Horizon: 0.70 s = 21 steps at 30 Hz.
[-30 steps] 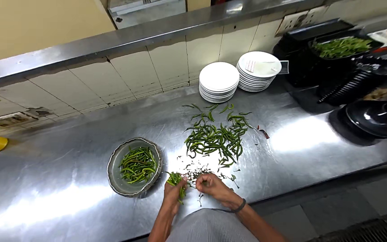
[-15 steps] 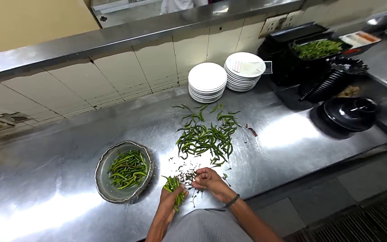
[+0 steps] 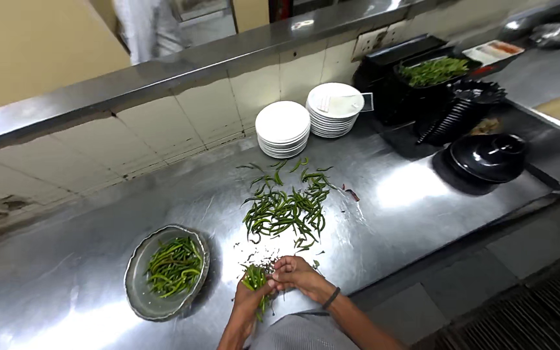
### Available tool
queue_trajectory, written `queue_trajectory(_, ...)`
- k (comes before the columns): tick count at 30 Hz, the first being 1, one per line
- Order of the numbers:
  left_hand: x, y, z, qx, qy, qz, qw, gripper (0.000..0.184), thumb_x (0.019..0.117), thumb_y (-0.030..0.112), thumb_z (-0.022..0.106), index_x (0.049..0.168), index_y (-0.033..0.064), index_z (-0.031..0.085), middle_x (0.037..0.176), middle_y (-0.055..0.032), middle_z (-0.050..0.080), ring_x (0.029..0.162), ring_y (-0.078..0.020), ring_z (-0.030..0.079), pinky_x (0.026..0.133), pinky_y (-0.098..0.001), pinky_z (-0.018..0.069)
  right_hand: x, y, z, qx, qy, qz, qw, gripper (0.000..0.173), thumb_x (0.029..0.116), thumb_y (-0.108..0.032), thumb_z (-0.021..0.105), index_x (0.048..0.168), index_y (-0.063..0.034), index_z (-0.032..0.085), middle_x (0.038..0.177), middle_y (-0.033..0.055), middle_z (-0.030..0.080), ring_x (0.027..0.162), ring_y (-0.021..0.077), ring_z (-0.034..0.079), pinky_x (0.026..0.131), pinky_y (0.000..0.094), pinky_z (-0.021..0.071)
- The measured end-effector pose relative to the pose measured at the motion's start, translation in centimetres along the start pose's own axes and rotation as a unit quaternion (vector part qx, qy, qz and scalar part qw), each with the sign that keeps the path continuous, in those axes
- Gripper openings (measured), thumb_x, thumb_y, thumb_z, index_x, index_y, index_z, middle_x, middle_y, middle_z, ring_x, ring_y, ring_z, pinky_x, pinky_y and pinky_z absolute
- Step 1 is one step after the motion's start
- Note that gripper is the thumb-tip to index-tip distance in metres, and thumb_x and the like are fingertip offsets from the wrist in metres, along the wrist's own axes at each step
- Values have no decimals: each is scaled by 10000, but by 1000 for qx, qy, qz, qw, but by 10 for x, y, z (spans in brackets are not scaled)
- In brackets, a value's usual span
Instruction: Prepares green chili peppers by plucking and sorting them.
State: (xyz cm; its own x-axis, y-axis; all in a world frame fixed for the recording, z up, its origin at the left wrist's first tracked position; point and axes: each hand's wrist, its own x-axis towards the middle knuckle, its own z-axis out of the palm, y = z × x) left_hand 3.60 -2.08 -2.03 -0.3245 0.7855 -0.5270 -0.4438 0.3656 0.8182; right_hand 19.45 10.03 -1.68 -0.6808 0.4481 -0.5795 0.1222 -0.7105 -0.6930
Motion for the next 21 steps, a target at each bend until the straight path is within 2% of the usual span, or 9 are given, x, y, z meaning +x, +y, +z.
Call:
queue_trajectory(2,3,-4,16,7,12,10,1000,441,798,-18,822,1176,-88,605,998,-211,714,877,-284,716,799,-416,624,-4,-5,-13,-15,-1,3,1000,336,885,-27,759,1170,11,585,926,107,698,773,205,710,725,362,623)
queue_trajectory(5,12,-7,43,-1,47,42,998,413,812,-13,812,1164,-86,609,995,-212,718,882,-284,718,804,-415,623,-8,-12,-39,-18,-27,0,999,348,891,-9,738,1205,26,591,963,116,707,833,212,718,797,369,623)
queue_trajectory(9,23,-9,74,-5,68,52,996,395,836,14,800,1161,-92,602,973,-208,712,865,-279,711,787,-410,619,-15,-25,-62,-64,-15,-25,998,265,894,-31,715,1140,21,633,926,91,697,796,175,694,761,334,605)
queue_trajectory(11,23,-7,94,-21,85,50,995,357,855,13,778,1141,-96,594,920,-205,708,816,-267,708,751,-393,616,-16,-29,-73,-97,-2,-53,994,231,916,-66,710,1122,18,651,924,92,696,790,175,687,750,336,600)
queue_trajectory(15,14,-11,113,-66,128,36,989,378,896,17,743,1190,-106,539,895,-212,695,780,-270,705,724,-383,616,-14,-33,-84,-174,0,-100,980,200,898,-82,739,1069,2,677,935,87,706,800,168,694,752,329,605)
queue_trajectory(18,6,-18,114,-153,135,-10,979,317,939,15,692,1194,-83,531,873,-189,688,740,-234,694,674,-348,603,-9,-33,-89,-279,-85,-158,943,165,914,-100,698,1060,-27,674,926,45,694,815,118,674,769,300,578)
queue_trajectory(21,-4,-31,106,-291,124,-72,946,179,996,48,592,1159,-20,562,861,-137,678,708,-180,681,633,-309,599,-11,-33,-85,-253,-219,-204,920,170,943,-107,687,1076,-7,651,964,50,699,868,121,684,826,315,584)
